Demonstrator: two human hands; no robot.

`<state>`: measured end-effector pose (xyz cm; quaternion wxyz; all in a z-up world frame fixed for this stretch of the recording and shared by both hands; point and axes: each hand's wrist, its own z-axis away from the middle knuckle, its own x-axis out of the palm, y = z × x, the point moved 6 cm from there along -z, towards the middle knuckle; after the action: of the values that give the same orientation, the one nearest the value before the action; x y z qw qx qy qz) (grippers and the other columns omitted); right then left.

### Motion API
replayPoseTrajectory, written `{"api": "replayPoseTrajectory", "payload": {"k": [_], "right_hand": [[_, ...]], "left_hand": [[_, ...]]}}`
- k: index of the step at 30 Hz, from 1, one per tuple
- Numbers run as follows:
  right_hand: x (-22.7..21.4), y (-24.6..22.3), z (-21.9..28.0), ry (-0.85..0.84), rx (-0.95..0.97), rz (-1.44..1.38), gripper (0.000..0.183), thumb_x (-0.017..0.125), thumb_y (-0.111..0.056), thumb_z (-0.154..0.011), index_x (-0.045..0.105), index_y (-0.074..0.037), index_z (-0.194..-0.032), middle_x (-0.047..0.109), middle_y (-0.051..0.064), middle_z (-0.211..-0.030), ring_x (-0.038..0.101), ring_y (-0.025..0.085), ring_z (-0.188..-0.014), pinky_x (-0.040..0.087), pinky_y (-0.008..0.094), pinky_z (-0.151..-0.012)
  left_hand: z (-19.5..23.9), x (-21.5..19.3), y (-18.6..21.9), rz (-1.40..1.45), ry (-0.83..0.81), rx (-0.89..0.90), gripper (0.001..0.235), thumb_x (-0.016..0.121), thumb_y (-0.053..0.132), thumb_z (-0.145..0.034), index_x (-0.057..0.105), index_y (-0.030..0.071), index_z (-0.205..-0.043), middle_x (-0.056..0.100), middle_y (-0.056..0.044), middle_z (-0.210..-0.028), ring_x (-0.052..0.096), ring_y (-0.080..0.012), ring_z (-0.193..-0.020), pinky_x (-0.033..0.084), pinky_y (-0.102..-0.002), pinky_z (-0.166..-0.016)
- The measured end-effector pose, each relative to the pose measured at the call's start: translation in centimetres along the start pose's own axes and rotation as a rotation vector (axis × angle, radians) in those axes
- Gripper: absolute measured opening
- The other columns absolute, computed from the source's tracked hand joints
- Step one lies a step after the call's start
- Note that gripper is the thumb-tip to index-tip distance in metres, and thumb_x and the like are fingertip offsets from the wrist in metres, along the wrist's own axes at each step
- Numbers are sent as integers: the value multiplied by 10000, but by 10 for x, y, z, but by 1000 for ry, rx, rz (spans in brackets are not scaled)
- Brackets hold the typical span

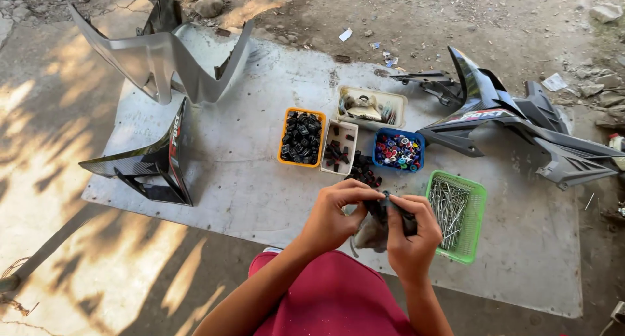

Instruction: The person repeatedly picks up small black plastic parts with red accents from a table and wipes them with a grey cloth. The parts are handled one by one and placed back on the table after cleaning.

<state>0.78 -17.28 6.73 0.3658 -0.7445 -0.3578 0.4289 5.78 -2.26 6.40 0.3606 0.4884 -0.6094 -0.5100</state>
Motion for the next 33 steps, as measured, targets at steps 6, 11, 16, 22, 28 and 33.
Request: {"api": "replayPoseTrajectory", "payload": {"k": [6,11,16,22,28,33], "right_hand": [[27,-4,4,-110,-120,37,189,699,101,-819,695,22,-991,706,107,-1041,646,199,-775,531,307,-698],[33,-5,2,-15,-203,122,225,701,115,-822,728,7,-1018,708,114,-1001,681,261,-778,546,350,-704],[29,-9,-8,26,-198,116,159,687,68,-916,756,-17,-1031,715,103,-937,716,312,-805,560,372,-739],[40,-14,6,-139,-110,-24,217,726,91,-816,790,-58,-960,745,67,-853,737,318,-752,584,369,-699],[13,8,-2,24,-36,7,171,729,56,-878,766,-58,-1001,716,102,-919,709,272,-815,531,354,-762],[43,2,-7,-22,-14,-17,189,733,75,-841,765,-45,-983,729,158,-924,734,353,-842,555,397,-751]], "left_hand": [[9,10,-35,207,133,-181,491,399,-164,-838,723,-35,-1184,748,-129,-1053,675,-177,-906,555,-260,-862],[18,19,-49,487,165,-358,562,363,-72,-875,657,-28,-1352,711,-186,-1247,622,-197,-1103,506,-328,-971],[14,22,-47,505,145,-237,501,412,-113,-958,608,-21,-1410,678,-247,-1281,595,-272,-1254,492,-446,-1084],[9,15,-54,903,248,-240,455,387,-95,-1016,505,-97,-1455,632,-277,-1304,629,-357,-1249,531,-428,-1068],[10,23,-92,1121,279,-271,506,321,-134,-947,496,-132,-1423,654,-299,-1158,665,-449,-1148,575,-500,-972],[11,32,-107,1124,366,-427,568,329,10,-832,585,-123,-1321,671,-321,-1186,633,-415,-1193,507,-476,-1061]]}}
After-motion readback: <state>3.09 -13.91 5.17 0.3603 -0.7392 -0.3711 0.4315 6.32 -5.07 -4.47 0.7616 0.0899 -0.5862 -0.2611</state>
